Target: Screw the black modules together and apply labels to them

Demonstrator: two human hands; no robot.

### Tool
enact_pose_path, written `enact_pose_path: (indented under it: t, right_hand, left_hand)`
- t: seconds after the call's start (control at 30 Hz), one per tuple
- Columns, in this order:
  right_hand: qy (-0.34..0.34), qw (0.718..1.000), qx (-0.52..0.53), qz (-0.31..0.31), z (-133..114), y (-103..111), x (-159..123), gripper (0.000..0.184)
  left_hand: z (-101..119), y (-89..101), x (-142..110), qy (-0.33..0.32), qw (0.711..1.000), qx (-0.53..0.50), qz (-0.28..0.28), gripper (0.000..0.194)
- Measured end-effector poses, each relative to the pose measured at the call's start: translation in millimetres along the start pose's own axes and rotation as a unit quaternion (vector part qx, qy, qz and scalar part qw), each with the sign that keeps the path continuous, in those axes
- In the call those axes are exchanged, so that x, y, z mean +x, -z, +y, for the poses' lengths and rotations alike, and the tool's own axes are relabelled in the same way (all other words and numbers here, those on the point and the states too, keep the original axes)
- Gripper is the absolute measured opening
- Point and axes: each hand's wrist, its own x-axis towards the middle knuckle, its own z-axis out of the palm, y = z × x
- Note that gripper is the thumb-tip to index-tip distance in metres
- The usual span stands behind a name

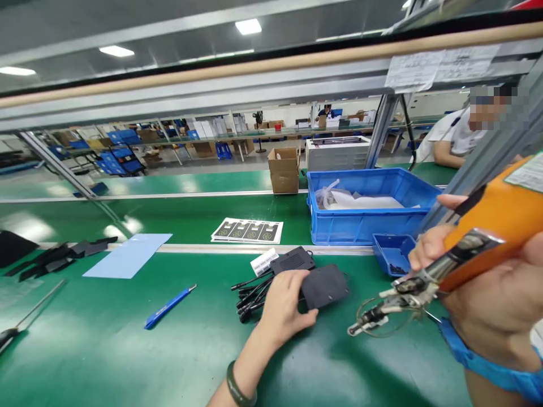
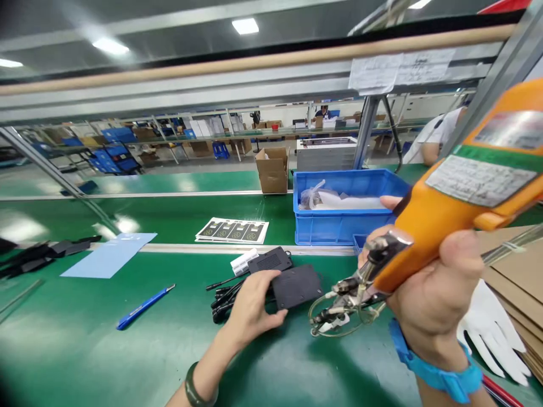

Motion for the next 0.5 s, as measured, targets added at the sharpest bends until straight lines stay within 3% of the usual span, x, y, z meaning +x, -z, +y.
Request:
enact_pose_path:
  t: [0.1,0.2,0.33,0.43,0.5]
  right_hand:
    - [-0.039,0.994,0.095,0.037,-3.1,4.1,24.8,0.045]
    - [-0.086,0.990,0.115,-0.002,14.9,5.4,43.5,0.047]
    - [-0.088,0.991,0.053,-0.086,48.8,15.2,53.0,0.049]
    - [-0.019,0.994,-0.083,-0.070,64.1,26.6,43.8,0.055]
    - [0.003,0.990,-0.137,-0.038,70.4,33.6,30.2,0.062]
  left_hand:
    - [-21.6,43.1,12.1,0.126,0.991,-0.035,-0.003,0.069]
    - [-50.7,68.8,33.7,0.175,0.977,-0.092,-0.084,0.079]
    - [-80.4,69.1,72.5,0.175,0.943,-0.158,-0.235,0.076]
    - [-83.7,58.0,92.6,0.171,0.911,-0.170,-0.334,0.078]
    - [-74.2,51.8,94.0,0.169,0.902,-0.154,-0.365,0.083]
